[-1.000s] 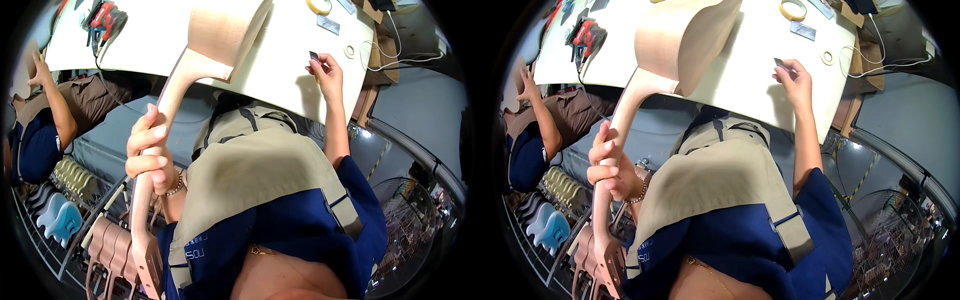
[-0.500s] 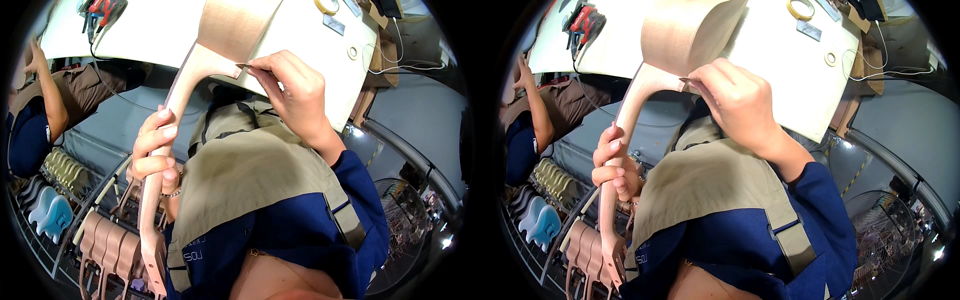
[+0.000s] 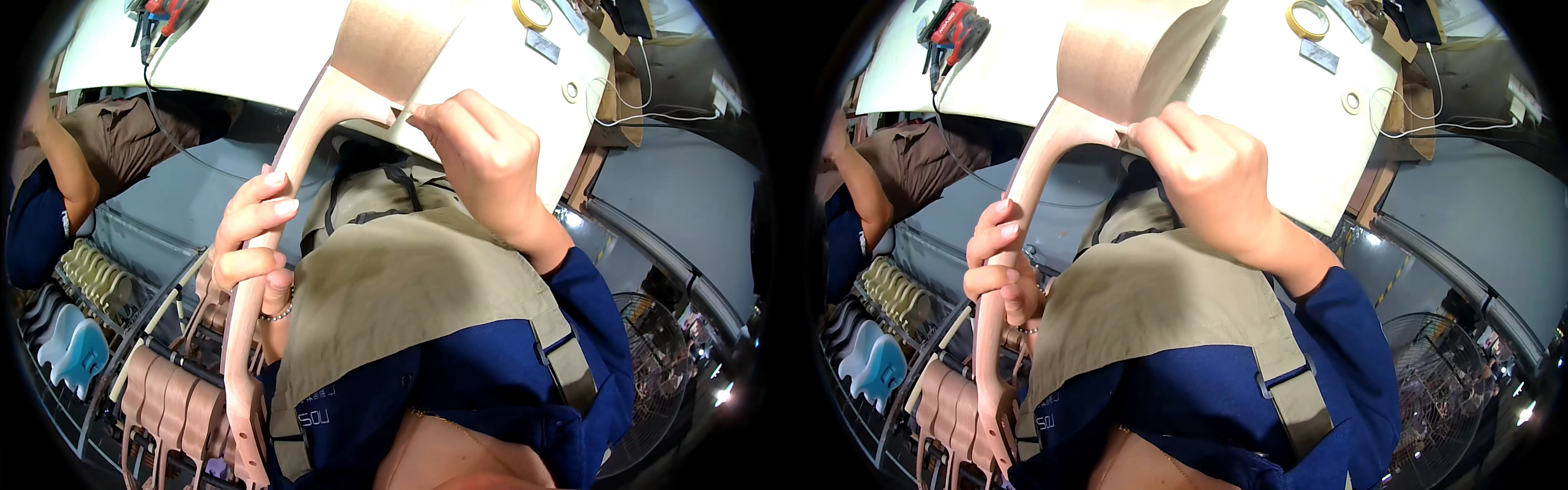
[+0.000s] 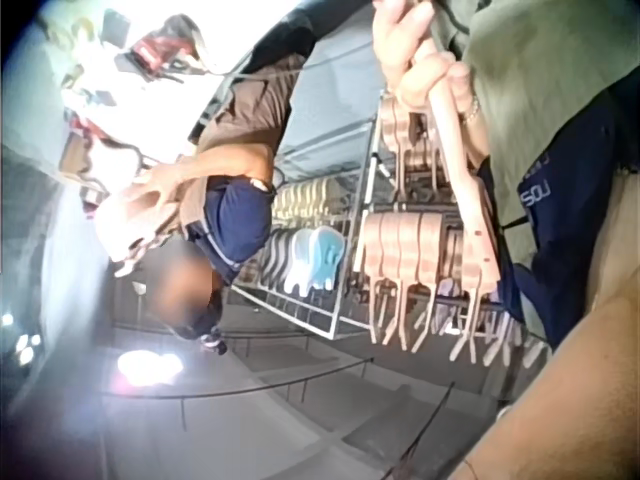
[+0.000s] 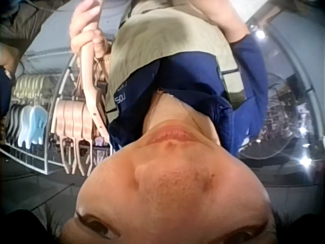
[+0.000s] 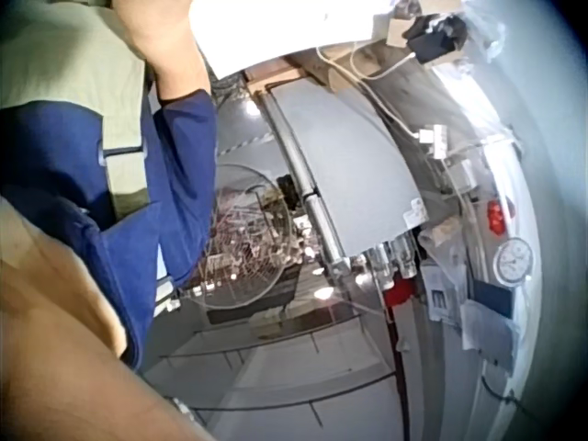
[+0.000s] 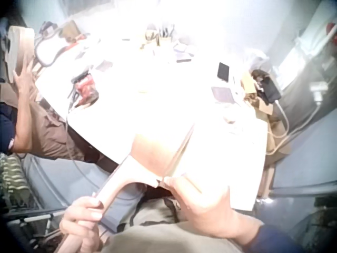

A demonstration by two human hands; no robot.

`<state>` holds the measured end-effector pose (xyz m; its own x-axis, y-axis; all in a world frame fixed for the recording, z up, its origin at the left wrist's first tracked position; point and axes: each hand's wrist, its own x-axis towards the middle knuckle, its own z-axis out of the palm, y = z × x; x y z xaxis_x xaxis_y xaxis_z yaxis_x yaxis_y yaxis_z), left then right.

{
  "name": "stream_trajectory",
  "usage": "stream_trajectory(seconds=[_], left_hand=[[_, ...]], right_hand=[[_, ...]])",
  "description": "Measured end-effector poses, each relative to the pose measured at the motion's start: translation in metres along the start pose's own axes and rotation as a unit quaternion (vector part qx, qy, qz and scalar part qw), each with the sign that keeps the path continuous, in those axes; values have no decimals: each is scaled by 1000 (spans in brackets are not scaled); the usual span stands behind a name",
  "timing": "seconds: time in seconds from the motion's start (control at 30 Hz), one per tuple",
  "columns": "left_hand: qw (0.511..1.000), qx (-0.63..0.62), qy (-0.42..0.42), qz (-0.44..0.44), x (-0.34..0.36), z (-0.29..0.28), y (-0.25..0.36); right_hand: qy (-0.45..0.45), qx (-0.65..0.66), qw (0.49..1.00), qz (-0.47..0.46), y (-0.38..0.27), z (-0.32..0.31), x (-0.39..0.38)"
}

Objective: The person sands the neck and body of a wooden guitar using a sanding block. They smooth the edges and surfaces of the instrument, then place it on a rack with other guitars.

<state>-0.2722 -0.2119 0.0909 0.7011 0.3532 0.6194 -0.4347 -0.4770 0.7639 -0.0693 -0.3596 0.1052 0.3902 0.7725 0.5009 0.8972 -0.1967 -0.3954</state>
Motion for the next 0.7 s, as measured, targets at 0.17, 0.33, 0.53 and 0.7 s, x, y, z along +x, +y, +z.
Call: stream_trajectory(seconds=[0.17, 0.33, 0.53, 0.7], left_hand=[[1000, -3, 2, -23, 0, 1, 5], [1000, 20, -3, -16, -2, -1, 4], [999, -29, 3, -39, 3, 3, 9], [999, -34, 13, -31, 3, 4, 6]], right_hand=[[-36, 52, 998, -28, -9, -1, -13], [36, 27, 999, 2, 3, 1, 3], [29, 5, 1000, 4, -1, 1, 2], [8, 6, 1000, 11, -2, 1, -1]])
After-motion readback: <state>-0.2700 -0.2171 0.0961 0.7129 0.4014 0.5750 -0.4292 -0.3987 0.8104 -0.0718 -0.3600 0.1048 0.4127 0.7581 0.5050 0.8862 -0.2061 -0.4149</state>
